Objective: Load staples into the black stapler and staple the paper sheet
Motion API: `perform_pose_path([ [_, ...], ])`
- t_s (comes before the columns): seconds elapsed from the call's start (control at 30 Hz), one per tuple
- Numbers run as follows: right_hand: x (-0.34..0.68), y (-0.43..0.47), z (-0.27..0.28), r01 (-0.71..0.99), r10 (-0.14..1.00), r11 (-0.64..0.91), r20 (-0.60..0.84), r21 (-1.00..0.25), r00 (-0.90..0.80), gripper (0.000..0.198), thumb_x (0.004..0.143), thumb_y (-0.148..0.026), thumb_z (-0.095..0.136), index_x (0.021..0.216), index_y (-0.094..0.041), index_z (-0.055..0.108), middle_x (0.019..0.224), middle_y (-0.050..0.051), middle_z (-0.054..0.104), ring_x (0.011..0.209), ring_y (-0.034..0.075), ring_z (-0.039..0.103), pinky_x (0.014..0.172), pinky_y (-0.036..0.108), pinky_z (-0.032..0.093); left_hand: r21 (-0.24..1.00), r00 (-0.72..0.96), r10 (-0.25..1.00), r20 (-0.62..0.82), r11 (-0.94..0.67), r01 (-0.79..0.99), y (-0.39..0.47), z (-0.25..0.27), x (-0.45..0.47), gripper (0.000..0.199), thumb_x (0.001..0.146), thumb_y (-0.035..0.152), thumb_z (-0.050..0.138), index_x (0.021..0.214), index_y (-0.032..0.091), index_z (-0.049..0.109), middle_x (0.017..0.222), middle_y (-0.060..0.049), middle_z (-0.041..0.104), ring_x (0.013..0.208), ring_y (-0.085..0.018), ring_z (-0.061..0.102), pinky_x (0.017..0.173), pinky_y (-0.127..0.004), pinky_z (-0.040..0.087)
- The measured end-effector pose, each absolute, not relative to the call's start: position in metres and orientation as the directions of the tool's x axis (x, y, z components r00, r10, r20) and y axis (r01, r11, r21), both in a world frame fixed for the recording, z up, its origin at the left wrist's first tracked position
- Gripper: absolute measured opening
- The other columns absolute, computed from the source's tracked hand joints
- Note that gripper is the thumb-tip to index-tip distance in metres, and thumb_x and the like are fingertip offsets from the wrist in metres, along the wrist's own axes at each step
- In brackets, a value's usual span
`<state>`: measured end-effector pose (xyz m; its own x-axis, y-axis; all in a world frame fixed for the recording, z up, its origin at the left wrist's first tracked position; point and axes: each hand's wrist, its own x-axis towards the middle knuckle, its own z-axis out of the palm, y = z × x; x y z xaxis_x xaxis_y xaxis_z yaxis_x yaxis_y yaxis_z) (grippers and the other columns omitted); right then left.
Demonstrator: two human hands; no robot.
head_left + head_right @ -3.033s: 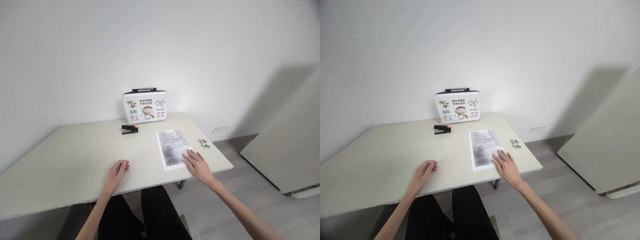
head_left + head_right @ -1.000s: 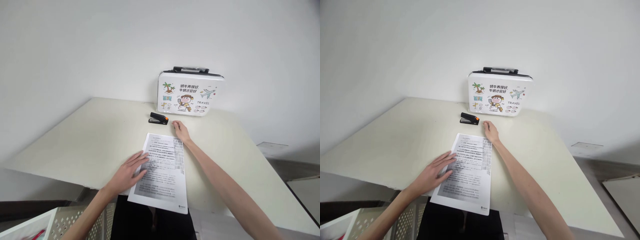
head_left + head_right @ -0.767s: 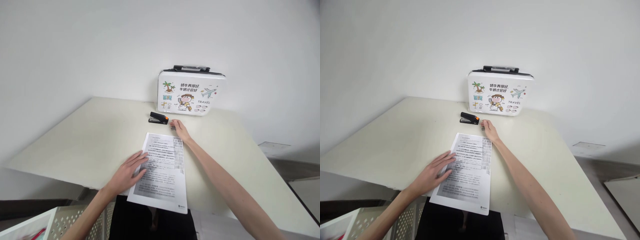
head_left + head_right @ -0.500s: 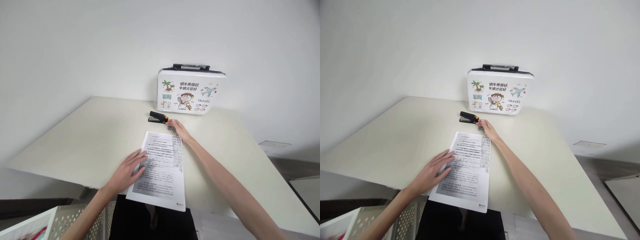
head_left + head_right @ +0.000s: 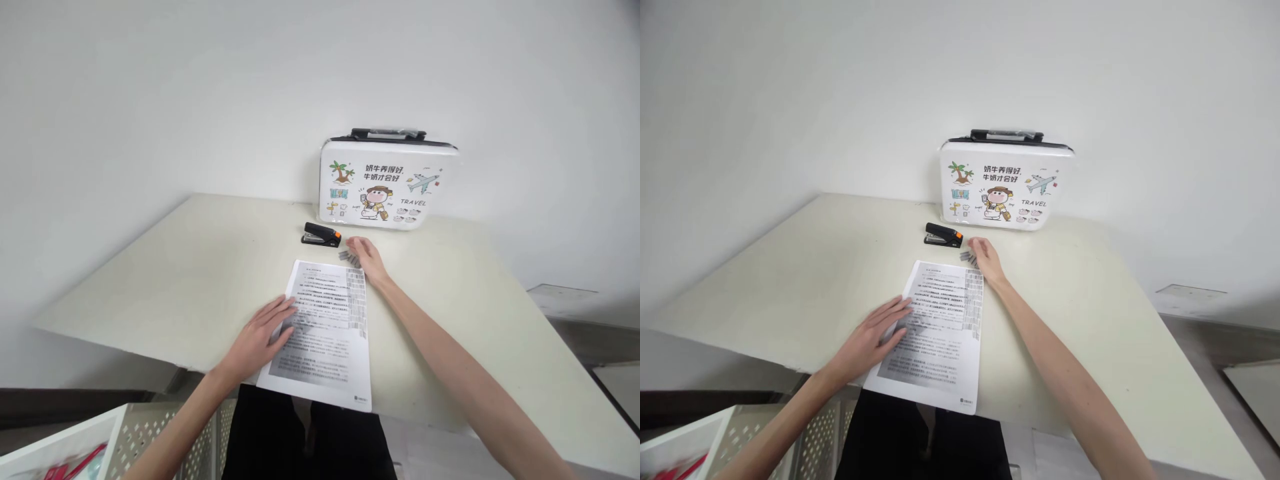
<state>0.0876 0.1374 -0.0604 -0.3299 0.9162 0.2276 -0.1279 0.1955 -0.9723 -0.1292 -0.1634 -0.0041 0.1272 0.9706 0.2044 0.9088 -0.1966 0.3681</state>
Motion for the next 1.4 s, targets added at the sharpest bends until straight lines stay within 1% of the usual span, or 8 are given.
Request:
perform_pose_path([
  [0.13, 0.089, 0.135, -0.062, -0.129, 0.931, 0.209, 0.237, -0.969, -0.277, 0.049, 0.094, -0.074, 0.057, 0.107, -0.027, 0.064, 0.127, 0.01, 0.072, 0.13, 0.025, 0.066, 0.108, 0.045, 0.055, 0.357, 0.112, 0.971, 0.213, -0.184, 0.916, -0.165, -0.006, -0.128, 0.046, 0.11, 0.042, 0.049, 0.155, 0.034, 0.054, 0.163, 0.002, 0.05, 0.155, -0.025, 0.04, 0.127, -0.048, 0.04],
  [0.33, 0.089, 0.134, -0.063, -0.14, 0.924, 0.193, 0.228, -0.971, -0.308, 0.051, 0.092, -0.074, 0.057, 0.104, -0.026, 0.065, 0.125, 0.011, 0.074, 0.127, 0.026, 0.068, 0.109, 0.047, 0.054, 0.349, 0.111, 0.974, 0.199, -0.176, 0.92, -0.161, -0.008, -0.133, 0.045, 0.111, 0.042, 0.047, 0.154, 0.032, 0.054, 0.164, 0.002, 0.049, 0.157, -0.023, 0.038, 0.129, -0.047, 0.035],
  [0.63, 0.091, 0.14, -0.065, -0.192, 0.92, 0.163, 0.219, -0.968, -0.325, 0.045, 0.091, -0.069, 0.065, 0.102, -0.026, 0.068, 0.121, 0.01, 0.077, 0.126, 0.027, 0.069, 0.11, 0.05, 0.054, 0.392, 0.099, 0.967, 0.237, -0.188, 0.9, -0.162, -0.01, -0.136, 0.041, 0.11, 0.04, 0.049, 0.148, 0.028, 0.061, 0.16, 0.0, 0.054, 0.155, -0.023, 0.041, 0.129, -0.047, 0.037],
  [0.83, 0.09, 0.138, -0.067, -0.211, 0.918, 0.162, 0.225, -0.964, -0.326, 0.044, 0.089, -0.068, 0.069, 0.102, -0.026, 0.07, 0.12, 0.009, 0.077, 0.123, 0.025, 0.07, 0.11, 0.045, 0.054, 0.393, 0.084, 0.968, 0.236, -0.174, 0.903, -0.164, -0.012, -0.136, 0.042, 0.11, 0.042, 0.049, 0.149, 0.029, 0.06, 0.161, 0.002, 0.053, 0.155, -0.024, 0.04, 0.129, -0.048, 0.038],
  [0.97, 0.091, 0.137, -0.068, -0.221, 0.916, 0.161, 0.229, -0.962, -0.329, 0.041, 0.088, -0.065, 0.071, 0.101, -0.026, 0.071, 0.12, 0.008, 0.077, 0.123, 0.025, 0.07, 0.111, 0.045, 0.053, 0.388, 0.071, 0.967, 0.246, -0.166, 0.907, -0.164, -0.015, -0.135, 0.041, 0.111, 0.041, 0.048, 0.148, 0.029, 0.06, 0.16, 0.002, 0.054, 0.155, -0.024, 0.042, 0.128, -0.048, 0.038],
  [1.2, 0.095, 0.134, -0.069, -0.211, 0.917, 0.143, 0.21, -0.967, -0.339, 0.037, 0.086, -0.059, 0.075, 0.102, -0.026, 0.072, 0.119, 0.007, 0.078, 0.125, 0.027, 0.069, 0.116, 0.049, 0.05, 0.403, 0.046, 0.961, 0.271, -0.157, 0.902, -0.166, -0.02, -0.136, 0.041, 0.111, 0.04, 0.048, 0.147, 0.028, 0.062, 0.159, 0.001, 0.055, 0.154, -0.024, 0.043, 0.128, -0.047, 0.039],
  [1.4, 0.097, 0.13, -0.066, -0.156, 0.912, 0.166, 0.211, -0.974, -0.351, 0.034, 0.087, -0.054, 0.074, 0.105, -0.026, 0.072, 0.12, 0.008, 0.078, 0.126, 0.028, 0.07, 0.116, 0.051, 0.051, 0.398, 0.055, 0.968, 0.245, -0.152, 0.905, -0.166, -0.021, -0.138, 0.042, 0.111, 0.041, 0.046, 0.147, 0.026, 0.061, 0.16, 0.001, 0.054, 0.155, -0.023, 0.041, 0.128, -0.046, 0.038],
])
